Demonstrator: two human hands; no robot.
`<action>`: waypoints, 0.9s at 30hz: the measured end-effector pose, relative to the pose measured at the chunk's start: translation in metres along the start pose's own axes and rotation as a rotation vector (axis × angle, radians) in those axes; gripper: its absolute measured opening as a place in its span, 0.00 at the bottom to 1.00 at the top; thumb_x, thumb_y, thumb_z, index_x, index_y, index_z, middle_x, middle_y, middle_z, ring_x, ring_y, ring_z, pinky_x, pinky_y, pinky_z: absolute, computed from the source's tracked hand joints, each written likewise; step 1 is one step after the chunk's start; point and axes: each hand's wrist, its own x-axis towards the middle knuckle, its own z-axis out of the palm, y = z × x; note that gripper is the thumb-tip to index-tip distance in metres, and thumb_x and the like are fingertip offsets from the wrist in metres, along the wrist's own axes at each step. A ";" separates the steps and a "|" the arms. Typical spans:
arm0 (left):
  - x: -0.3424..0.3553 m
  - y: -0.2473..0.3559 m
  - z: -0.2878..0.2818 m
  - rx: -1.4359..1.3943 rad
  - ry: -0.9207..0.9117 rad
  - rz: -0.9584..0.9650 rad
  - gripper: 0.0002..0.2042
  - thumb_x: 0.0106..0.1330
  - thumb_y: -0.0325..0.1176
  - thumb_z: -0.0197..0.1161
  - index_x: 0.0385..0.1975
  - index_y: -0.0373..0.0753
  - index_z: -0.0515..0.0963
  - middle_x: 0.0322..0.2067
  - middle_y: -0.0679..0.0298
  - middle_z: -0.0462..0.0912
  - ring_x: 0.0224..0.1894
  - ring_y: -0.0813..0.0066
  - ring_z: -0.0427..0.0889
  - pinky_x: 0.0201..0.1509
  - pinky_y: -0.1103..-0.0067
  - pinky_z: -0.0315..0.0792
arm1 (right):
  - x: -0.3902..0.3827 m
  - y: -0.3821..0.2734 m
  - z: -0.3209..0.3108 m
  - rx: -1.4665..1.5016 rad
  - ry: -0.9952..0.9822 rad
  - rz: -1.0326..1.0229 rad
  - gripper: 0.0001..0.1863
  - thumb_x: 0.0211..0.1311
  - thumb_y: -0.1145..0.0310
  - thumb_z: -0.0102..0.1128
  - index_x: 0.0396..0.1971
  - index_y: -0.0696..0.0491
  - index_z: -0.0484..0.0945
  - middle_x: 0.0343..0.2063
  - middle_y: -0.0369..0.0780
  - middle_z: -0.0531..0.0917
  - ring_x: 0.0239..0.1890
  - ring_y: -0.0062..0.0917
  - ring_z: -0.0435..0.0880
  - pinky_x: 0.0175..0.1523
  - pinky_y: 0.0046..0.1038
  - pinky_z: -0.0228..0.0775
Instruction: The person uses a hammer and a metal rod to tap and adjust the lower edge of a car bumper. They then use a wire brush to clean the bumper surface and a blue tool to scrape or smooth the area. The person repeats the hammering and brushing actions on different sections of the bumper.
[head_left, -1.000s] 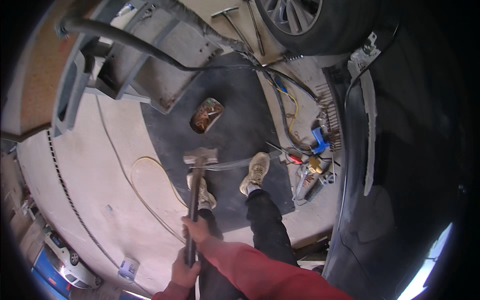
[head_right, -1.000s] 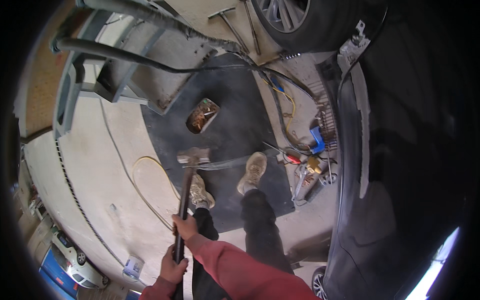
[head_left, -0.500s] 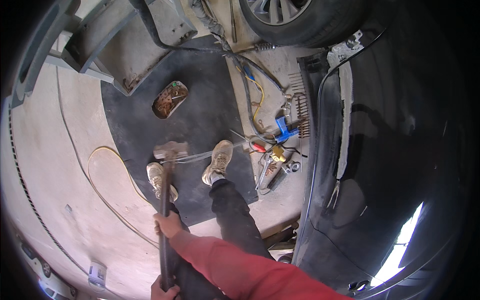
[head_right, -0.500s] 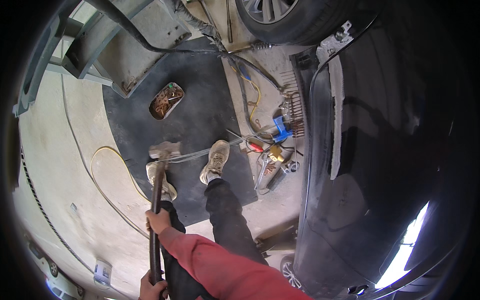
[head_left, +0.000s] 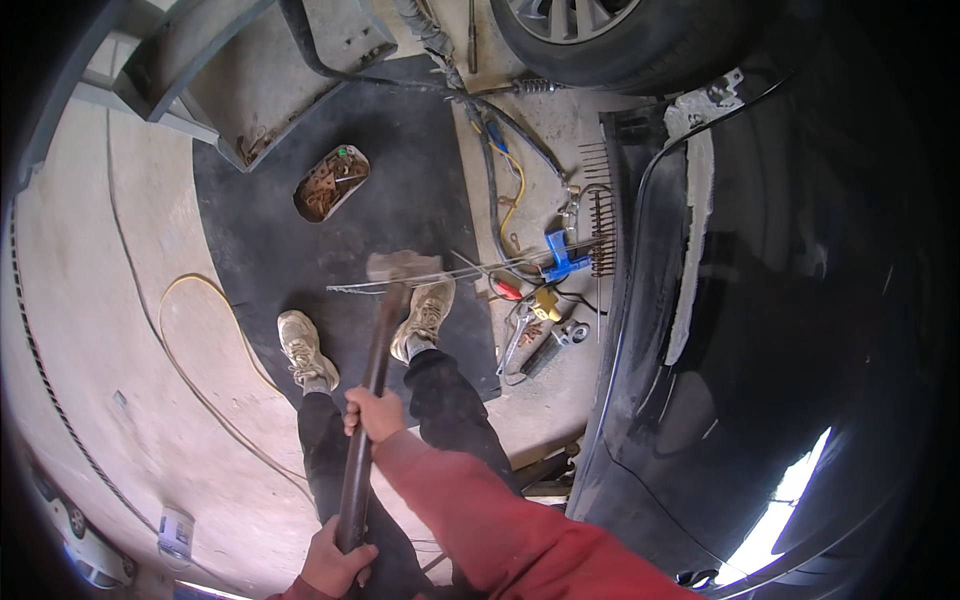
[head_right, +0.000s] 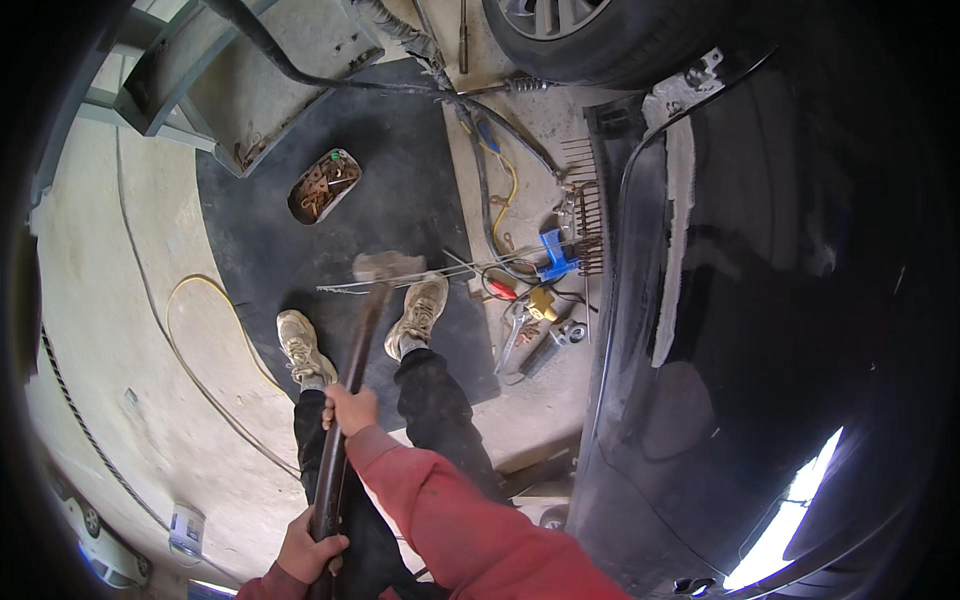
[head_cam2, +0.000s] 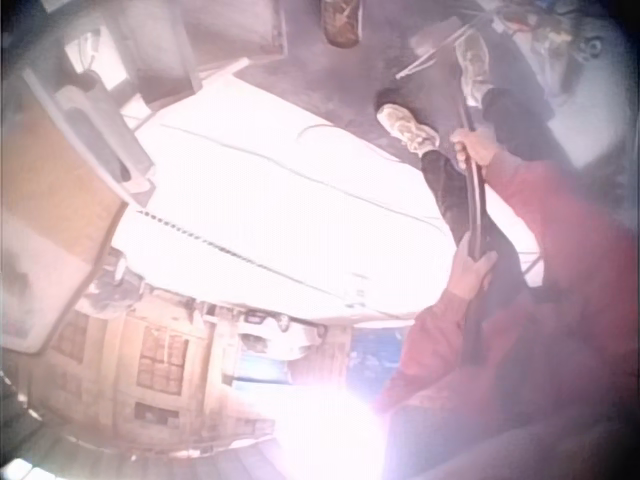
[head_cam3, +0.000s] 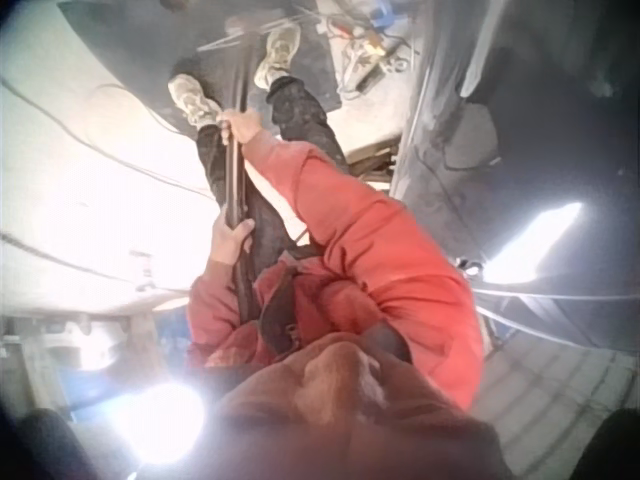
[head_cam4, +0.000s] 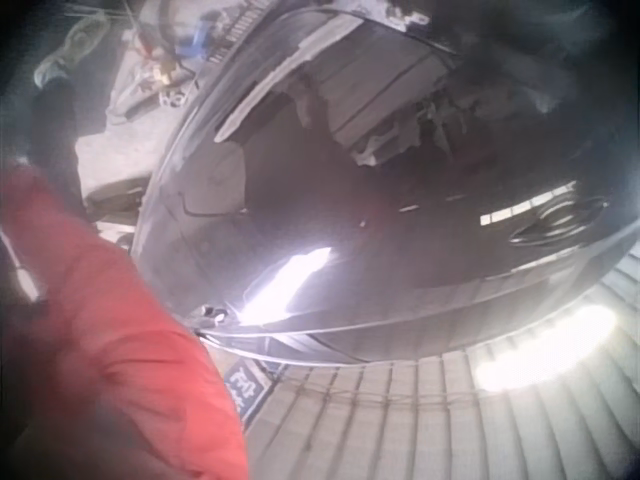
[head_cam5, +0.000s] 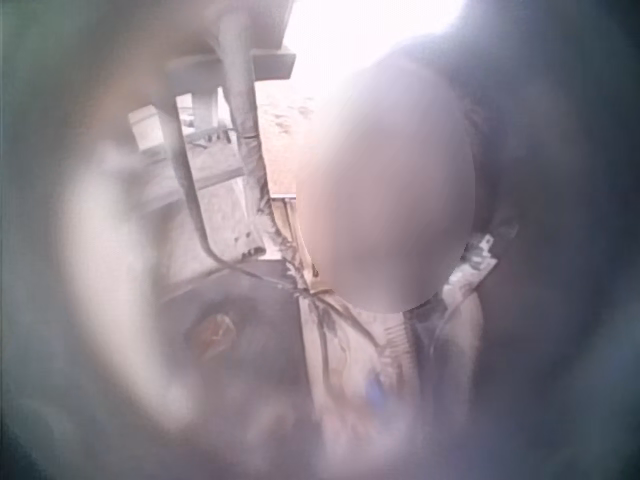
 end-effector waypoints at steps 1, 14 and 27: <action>0.004 0.002 -0.002 0.015 -0.016 -0.005 0.15 0.55 0.24 0.66 0.39 0.34 0.68 0.19 0.63 0.72 0.12 0.74 0.71 0.16 0.77 0.67 | 0.000 -0.007 -0.003 0.040 0.030 -0.016 0.07 0.55 0.74 0.61 0.27 0.57 0.71 0.18 0.37 0.73 0.14 0.22 0.72 0.17 0.28 0.65; -0.029 -0.003 0.001 -0.127 0.191 -0.043 0.16 0.56 0.27 0.60 0.43 0.34 0.68 0.19 0.66 0.70 0.12 0.79 0.67 0.14 0.81 0.62 | 0.009 0.058 0.045 -0.127 -0.122 0.049 0.08 0.53 0.73 0.60 0.24 0.58 0.70 0.13 0.39 0.73 0.11 0.24 0.73 0.15 0.29 0.66; -0.030 -0.010 -0.030 -0.125 0.222 -0.086 0.16 0.56 0.27 0.60 0.44 0.35 0.68 0.19 0.66 0.70 0.13 0.79 0.68 0.15 0.82 0.63 | -0.010 0.060 0.076 -0.446 0.045 -0.127 0.06 0.53 0.74 0.58 0.25 0.55 0.69 0.14 0.38 0.73 0.09 0.23 0.71 0.14 0.25 0.64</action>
